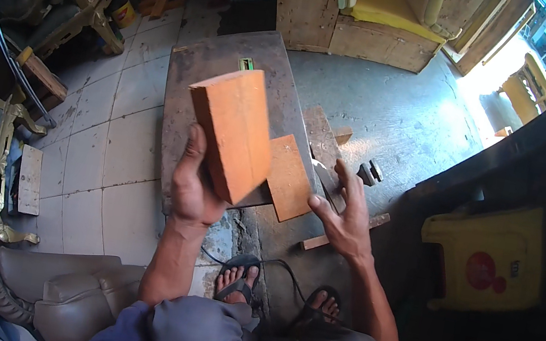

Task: The person uses a table saw to cut a rectangular wooden block into several smaller pieces, moving the block across the blade by hand and setting the cut pieces aside.

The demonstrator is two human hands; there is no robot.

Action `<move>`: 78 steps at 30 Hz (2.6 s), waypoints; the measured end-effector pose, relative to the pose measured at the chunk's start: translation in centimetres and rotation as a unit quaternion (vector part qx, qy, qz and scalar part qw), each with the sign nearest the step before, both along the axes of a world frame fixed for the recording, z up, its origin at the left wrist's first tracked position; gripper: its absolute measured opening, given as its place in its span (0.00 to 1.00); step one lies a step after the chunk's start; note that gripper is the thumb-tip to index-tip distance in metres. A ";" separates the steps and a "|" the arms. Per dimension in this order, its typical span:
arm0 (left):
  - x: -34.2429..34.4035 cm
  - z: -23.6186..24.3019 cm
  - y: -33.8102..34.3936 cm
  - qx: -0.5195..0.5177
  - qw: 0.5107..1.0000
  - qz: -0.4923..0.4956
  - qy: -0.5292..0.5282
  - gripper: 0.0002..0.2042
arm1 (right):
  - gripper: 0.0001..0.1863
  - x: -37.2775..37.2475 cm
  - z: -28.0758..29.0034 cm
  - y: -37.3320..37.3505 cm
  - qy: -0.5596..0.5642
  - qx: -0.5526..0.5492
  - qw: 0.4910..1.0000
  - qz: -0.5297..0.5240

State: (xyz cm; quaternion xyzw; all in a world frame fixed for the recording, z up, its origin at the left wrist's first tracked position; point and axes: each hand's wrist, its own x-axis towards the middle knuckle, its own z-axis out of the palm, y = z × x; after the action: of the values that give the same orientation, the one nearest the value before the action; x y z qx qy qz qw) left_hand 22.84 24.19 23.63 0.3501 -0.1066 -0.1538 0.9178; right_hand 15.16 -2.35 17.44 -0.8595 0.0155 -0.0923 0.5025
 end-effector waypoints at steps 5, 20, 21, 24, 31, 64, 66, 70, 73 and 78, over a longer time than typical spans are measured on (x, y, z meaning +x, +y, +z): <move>-5.1 0.2 -6.4 0.384 0.858 -0.249 -0.234 0.28 | 0.65 -7.2 1.5 -2.2 0.057 0.408 0.910 0.048; -5.3 -8.6 -4.5 0.703 0.537 0.042 -0.465 0.36 | 0.31 -15.8 -8.0 -12.4 0.067 -0.012 0.921 -0.384; -5.2 -8.9 -4.7 0.703 0.531 0.026 -0.472 0.37 | 0.31 -13.7 -5.4 -10.9 0.067 0.035 0.935 -0.346; -4.9 -9.6 -4.2 0.698 0.550 0.025 -0.457 0.35 | 0.27 -8.9 -1.1 -8.0 0.119 0.117 0.975 -0.144; -6.8 -9.7 2.2 0.572 0.733 0.075 -0.362 0.25 | 0.34 -1.9 -0.5 0.3 0.295 0.202 0.927 0.109; 2.0 -5.8 9.9 0.726 0.548 0.089 -0.406 0.28 | 0.27 -2.8 -1.8 8.1 0.004 -0.054 0.995 0.078; 2.3 -6.5 8.8 0.720 0.585 0.170 -0.333 0.26 | 0.30 -1.7 -2.7 7.6 -0.042 -0.171 0.984 0.038; 2.0 -8.7 5.3 0.722 0.579 0.215 -0.310 0.28 | 0.38 -1.1 -4.5 8.8 -0.053 -0.286 0.955 0.065; 3.8 -10.8 5.4 0.716 0.589 0.224 -0.301 0.28 | 0.40 -0.2 -4.7 10.5 -0.100 -0.321 0.938 0.083; 8.8 -12.1 6.1 0.653 0.665 0.226 -0.285 0.25 | 0.45 1.3 -3.9 13.1 -0.057 -0.297 0.943 0.139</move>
State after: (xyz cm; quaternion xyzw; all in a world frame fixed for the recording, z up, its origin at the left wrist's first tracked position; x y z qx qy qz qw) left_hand 31.68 30.26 11.52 0.8996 -0.1532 0.1349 0.3861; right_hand 16.44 10.78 13.58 -0.9566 -0.1613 -0.0712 0.2321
